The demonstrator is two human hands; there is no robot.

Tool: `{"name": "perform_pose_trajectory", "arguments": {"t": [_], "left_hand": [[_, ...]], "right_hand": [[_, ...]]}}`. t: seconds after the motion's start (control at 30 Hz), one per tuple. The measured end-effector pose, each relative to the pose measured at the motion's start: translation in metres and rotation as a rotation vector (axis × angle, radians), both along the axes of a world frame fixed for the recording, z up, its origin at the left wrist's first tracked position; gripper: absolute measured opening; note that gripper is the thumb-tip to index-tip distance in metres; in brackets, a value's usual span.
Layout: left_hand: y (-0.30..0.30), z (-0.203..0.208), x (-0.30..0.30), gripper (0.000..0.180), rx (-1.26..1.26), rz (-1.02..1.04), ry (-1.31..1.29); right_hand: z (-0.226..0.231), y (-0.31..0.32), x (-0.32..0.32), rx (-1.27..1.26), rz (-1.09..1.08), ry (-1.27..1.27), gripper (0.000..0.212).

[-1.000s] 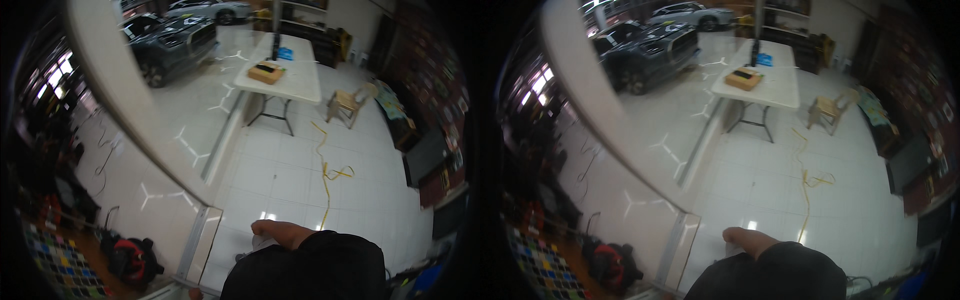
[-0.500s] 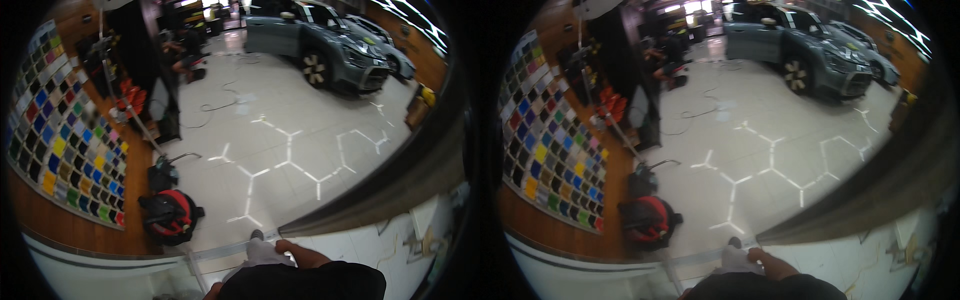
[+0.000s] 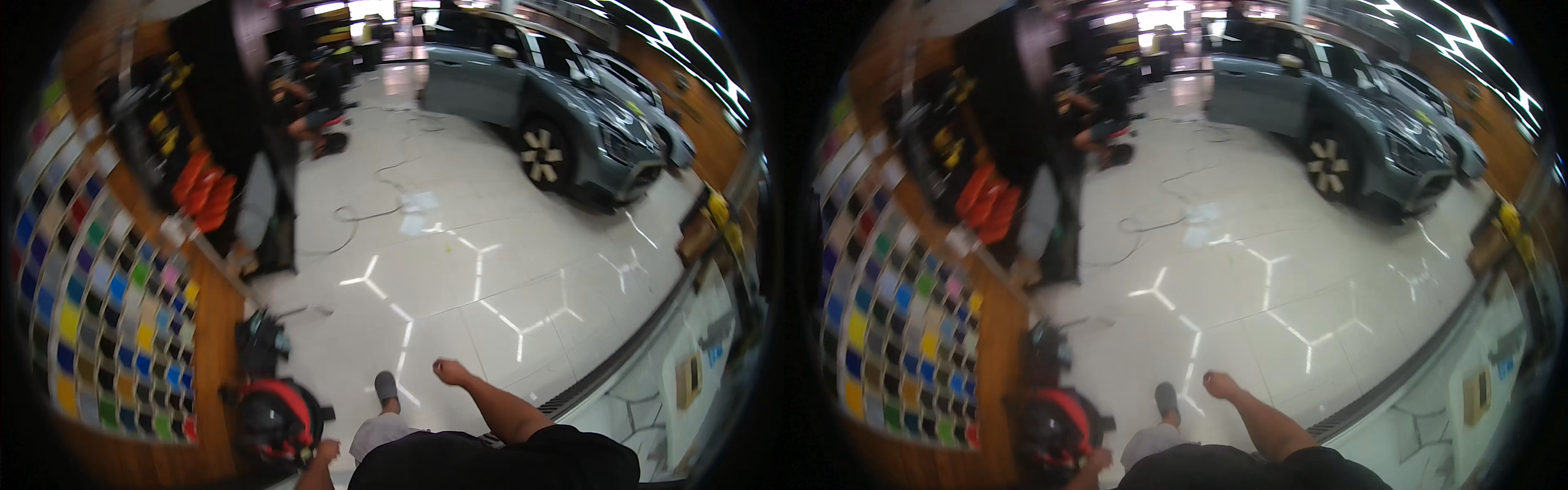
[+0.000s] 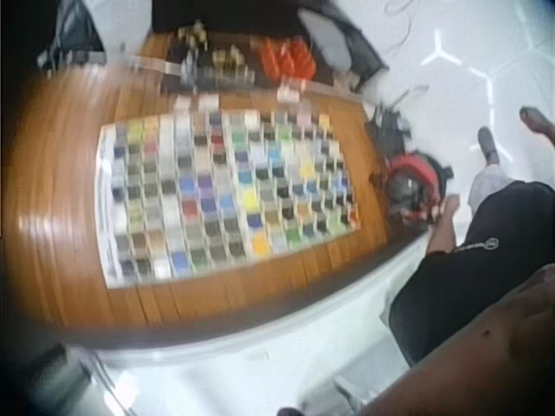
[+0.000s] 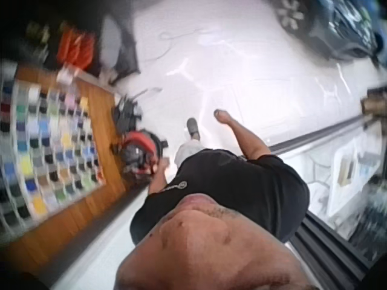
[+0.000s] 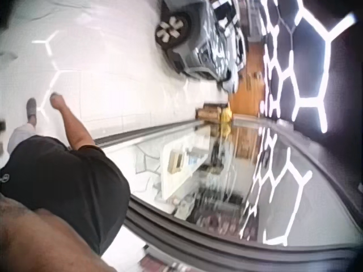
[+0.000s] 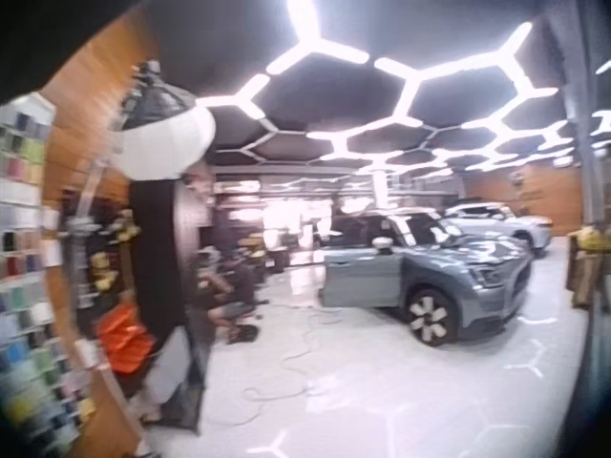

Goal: The person applies a protective film to the rear bumper of a car. They use a squeegee to smooth the film, a knife to trim the edges, and a heat gun to conform the material to the curves. The person also wipes the surface with a cloth and uses a spray bottle.

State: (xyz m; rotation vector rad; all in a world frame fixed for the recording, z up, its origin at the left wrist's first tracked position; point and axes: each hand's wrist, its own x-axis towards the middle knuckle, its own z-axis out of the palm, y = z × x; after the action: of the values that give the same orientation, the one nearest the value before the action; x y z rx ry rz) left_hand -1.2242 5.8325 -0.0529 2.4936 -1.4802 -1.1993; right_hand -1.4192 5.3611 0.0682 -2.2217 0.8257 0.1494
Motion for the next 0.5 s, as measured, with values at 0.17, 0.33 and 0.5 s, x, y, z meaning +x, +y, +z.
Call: {"name": "perform_pose_trajectory", "arguments": {"t": [0.17, 0.33, 0.5], "left_hand": [[-0.152, -0.003, 0.049, 0.022, 0.327, 0.373, 0.501], [-0.338, -0.005, 0.220, 0.028, 0.371, 0.139, 0.371], [-0.599, 0.023, 0.375, 0.021, 0.136, 0.116, 0.080]], "right_hand": [[-0.062, -0.074, -0.106, 0.109, 0.188, 0.648, 0.044], [-0.050, -0.153, -0.179, -0.103, -0.540, 0.443, 0.032], [-0.164, -0.211, -0.200, 0.294, -0.463, 0.628, 0.026]]}}
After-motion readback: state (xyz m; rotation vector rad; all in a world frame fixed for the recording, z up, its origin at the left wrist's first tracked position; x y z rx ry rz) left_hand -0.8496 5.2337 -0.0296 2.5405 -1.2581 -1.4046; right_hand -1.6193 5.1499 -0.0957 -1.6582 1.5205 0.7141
